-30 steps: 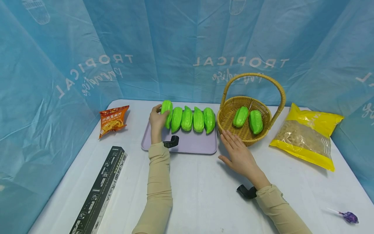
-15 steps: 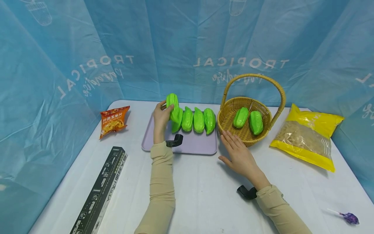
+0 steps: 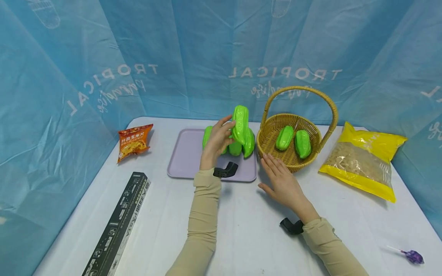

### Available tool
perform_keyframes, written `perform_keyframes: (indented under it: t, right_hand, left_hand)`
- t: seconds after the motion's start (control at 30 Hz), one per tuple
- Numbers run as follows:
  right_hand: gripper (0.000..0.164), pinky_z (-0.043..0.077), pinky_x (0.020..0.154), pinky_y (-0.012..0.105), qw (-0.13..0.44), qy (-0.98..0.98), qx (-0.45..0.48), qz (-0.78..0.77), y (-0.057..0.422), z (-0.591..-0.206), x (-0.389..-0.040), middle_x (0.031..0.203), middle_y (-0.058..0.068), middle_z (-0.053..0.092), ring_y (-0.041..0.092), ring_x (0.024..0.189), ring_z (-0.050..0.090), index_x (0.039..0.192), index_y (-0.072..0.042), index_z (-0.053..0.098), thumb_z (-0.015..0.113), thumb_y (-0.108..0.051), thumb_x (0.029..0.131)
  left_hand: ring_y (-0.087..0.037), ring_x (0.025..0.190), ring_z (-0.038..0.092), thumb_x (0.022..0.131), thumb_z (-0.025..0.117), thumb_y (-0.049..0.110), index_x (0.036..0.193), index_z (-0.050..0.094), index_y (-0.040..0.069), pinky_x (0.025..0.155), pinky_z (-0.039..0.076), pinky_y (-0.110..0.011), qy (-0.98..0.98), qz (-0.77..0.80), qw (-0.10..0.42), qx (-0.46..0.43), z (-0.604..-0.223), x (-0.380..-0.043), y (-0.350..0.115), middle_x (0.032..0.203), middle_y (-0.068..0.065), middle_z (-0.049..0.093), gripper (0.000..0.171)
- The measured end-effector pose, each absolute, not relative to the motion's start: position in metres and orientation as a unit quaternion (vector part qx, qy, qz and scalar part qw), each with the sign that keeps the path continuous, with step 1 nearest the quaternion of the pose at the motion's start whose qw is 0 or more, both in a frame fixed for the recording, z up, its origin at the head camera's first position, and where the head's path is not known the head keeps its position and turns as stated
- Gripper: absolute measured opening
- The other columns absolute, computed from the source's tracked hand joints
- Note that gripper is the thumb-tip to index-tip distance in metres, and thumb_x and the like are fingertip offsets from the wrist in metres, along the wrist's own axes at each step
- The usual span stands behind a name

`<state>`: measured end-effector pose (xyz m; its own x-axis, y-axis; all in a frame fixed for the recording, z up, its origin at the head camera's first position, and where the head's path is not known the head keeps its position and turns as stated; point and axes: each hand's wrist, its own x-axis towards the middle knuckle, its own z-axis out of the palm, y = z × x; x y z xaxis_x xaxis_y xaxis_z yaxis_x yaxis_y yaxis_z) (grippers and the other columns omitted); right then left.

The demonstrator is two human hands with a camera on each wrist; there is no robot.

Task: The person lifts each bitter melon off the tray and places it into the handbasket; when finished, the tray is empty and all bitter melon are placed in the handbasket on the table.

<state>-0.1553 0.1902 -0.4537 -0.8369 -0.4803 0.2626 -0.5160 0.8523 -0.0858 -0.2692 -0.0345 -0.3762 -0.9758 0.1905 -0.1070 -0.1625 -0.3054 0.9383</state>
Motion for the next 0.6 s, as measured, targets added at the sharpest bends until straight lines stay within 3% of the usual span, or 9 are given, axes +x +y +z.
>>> perform_keyframes:
  t: [0.17, 0.4, 0.6]
  right_hand:
    - [0.080, 0.021, 0.120, 0.047, 0.120, -0.954, 0.262, 0.078, 0.191, -0.454, -0.155, 0.157, 0.017, 0.030, 0.033, 0.146, 0.028, 0.150, 0.000, 0.033, 0.068, -0.040, 0.089]
    - [0.081, 0.020, 0.121, 0.047, 0.120, -0.955, 0.260, 0.070, 0.192, -0.454, -0.156, 0.158, 0.016, 0.028, 0.032, 0.147, 0.026, 0.150, 0.000, 0.032, 0.068, -0.040, 0.089]
    - [0.079, 0.023, 0.119, 0.048, 0.122, -0.954, 0.266, 0.064, 0.192, -0.456, -0.156, 0.156, 0.019, 0.031, 0.033, 0.146, 0.028, 0.148, 0.001, 0.036, 0.067, -0.041, 0.090]
  left_hand:
    - [-0.015, 0.092, 0.059, 0.102, 0.047, 0.016, 0.152, 0.029, 0.009, 0.063, 0.049, -0.026, 0.559, 0.814, 0.153, 0.040, -0.377, -0.269, -0.012, 0.132, -0.015, 0.050, 0.054]
    - [-0.031, 0.113, 0.057, 0.102, 0.049, 0.016, 0.151, 0.032, 0.011, 0.063, 0.052, -0.027, 0.559, 0.811, 0.163, 0.054, -0.370, -0.268, 0.012, 0.144, -0.024, 0.044, 0.053]
    - [-0.030, 0.108, 0.058, 0.102, 0.050, 0.015, 0.150, 0.035, 0.014, 0.063, 0.052, -0.029, 0.566, 0.799, 0.189, 0.072, -0.363, -0.268, 0.030, 0.142, -0.023, 0.045, 0.051]
